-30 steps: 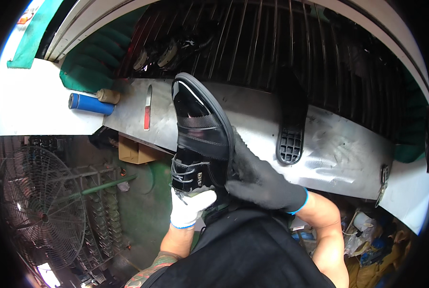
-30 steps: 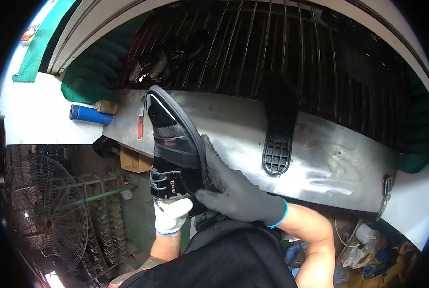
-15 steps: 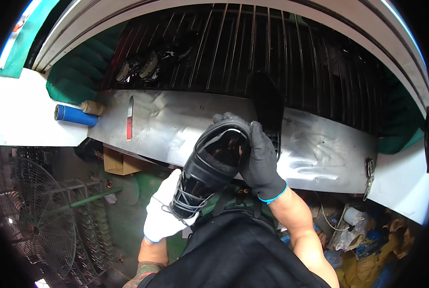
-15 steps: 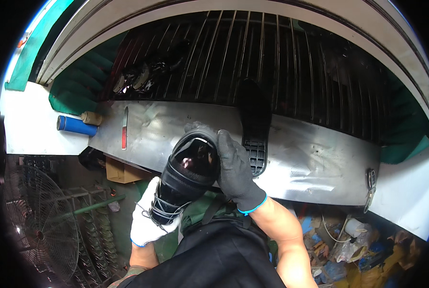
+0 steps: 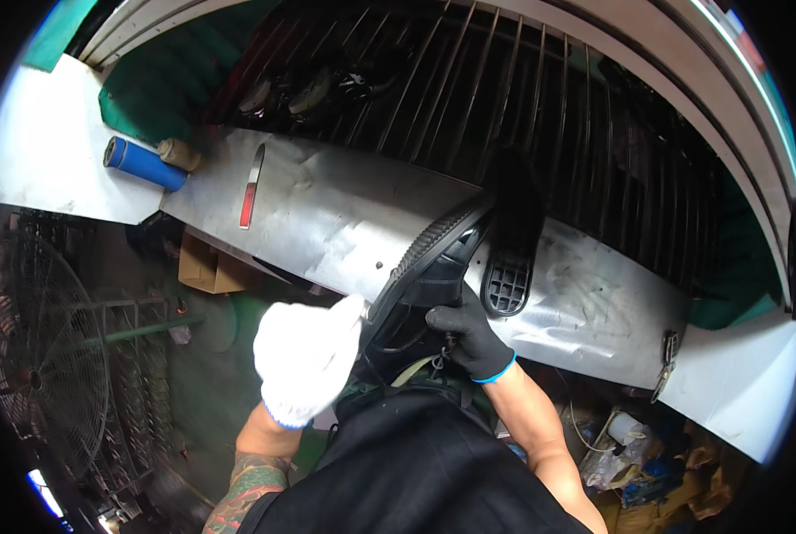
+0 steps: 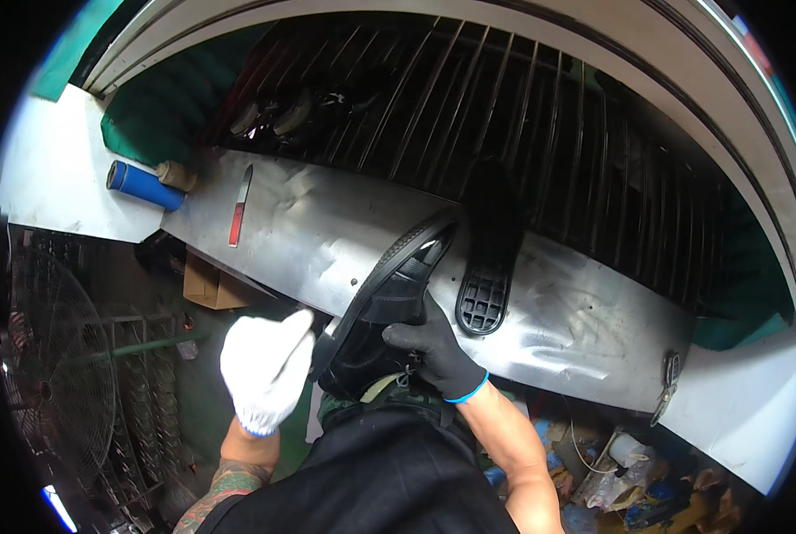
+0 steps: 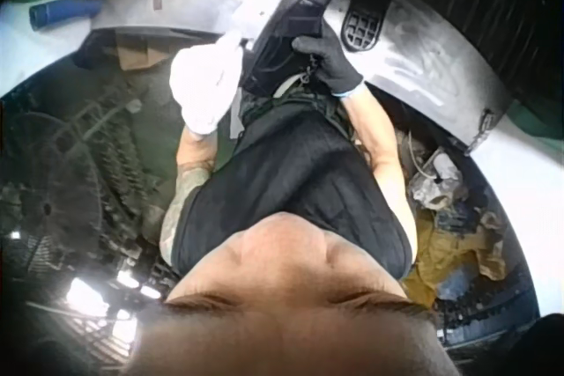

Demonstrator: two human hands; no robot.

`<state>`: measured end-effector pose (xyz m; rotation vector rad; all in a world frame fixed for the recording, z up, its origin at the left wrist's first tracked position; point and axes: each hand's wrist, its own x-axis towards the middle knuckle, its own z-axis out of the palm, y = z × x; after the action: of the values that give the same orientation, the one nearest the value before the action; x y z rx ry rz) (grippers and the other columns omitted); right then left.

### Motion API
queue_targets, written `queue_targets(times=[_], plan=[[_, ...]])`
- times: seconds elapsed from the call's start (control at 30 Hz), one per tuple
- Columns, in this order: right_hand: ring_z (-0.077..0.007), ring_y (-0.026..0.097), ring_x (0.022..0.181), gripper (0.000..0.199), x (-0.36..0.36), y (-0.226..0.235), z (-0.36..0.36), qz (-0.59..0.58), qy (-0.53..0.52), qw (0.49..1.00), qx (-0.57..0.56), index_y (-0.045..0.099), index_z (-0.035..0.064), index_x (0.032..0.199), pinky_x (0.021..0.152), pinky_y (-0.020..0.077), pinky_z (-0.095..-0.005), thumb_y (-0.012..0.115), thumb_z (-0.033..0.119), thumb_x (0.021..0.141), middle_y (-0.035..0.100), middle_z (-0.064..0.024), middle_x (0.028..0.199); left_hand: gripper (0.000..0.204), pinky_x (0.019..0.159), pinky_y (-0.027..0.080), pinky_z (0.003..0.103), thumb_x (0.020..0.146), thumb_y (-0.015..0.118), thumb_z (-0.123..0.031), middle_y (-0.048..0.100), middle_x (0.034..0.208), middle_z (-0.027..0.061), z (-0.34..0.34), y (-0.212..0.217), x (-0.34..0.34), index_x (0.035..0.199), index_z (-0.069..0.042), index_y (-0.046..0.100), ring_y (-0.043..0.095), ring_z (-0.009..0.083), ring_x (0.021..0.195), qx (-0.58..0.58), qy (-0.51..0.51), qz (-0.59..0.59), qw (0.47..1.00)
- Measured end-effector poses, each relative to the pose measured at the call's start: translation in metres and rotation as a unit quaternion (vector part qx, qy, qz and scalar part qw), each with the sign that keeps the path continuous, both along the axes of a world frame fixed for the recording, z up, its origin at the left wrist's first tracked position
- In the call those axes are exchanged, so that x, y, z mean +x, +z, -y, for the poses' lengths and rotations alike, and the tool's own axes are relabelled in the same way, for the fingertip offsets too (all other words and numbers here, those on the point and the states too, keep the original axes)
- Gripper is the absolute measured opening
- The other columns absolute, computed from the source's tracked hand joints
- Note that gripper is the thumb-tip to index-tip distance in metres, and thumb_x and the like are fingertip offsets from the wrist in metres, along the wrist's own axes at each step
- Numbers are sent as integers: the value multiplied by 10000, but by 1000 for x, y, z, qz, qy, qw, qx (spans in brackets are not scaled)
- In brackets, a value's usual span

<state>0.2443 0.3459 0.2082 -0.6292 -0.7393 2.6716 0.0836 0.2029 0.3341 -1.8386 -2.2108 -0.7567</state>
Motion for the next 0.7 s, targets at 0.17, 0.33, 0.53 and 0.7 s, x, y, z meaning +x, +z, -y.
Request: queue_targets(times=[0.17, 0.33, 0.53, 0.7], plan=[[-251, 610, 1304, 856, 3, 14, 9, -39, 72, 996, -40, 414, 11, 1557, 1154, 463, -400, 777, 82, 785, 648, -118, 1392, 874, 659, 495, 389, 839, 847, -446, 600, 707, 104, -20, -11, -17, 1499, 37, 538, 594, 282, 670, -260, -58, 156, 951], [-258, 633, 1279, 823, 11, 0, 5, -76, 103, 990, -58, 444, 3, 1549, 1135, 480, -398, 710, 99, 776, 652, -137, 1393, 832, 656, 508, 417, 901, 804, -395, 618, 726, 112, -10, -33, -33, 1530, 52, 491, 594, 283, 654, -216, -149, 254, 931], [-249, 672, 1213, 706, 10, 20, -7, 31, 71, 996, -40, 465, -4, 1526, 1077, 533, -418, 686, 148, 873, 663, -129, 1349, 721, 575, 496, 389, 910, 791, -347, 642, 717, 128, -22, -26, -3, 1481, 27, 559, 618, 256, 612, -163, -63, 124, 977], [-209, 666, 1156, 775, 0, 25, -20, 130, 111, 971, 167, 413, -18, 1572, 976, 539, -353, 749, 244, 924, 663, -125, 1342, 362, 588, 525, 405, 938, 748, -278, 680, 746, 144, -44, -42, -24, 1197, -27, 713, 688, 306, 664, -147, 7, 162, 976]])
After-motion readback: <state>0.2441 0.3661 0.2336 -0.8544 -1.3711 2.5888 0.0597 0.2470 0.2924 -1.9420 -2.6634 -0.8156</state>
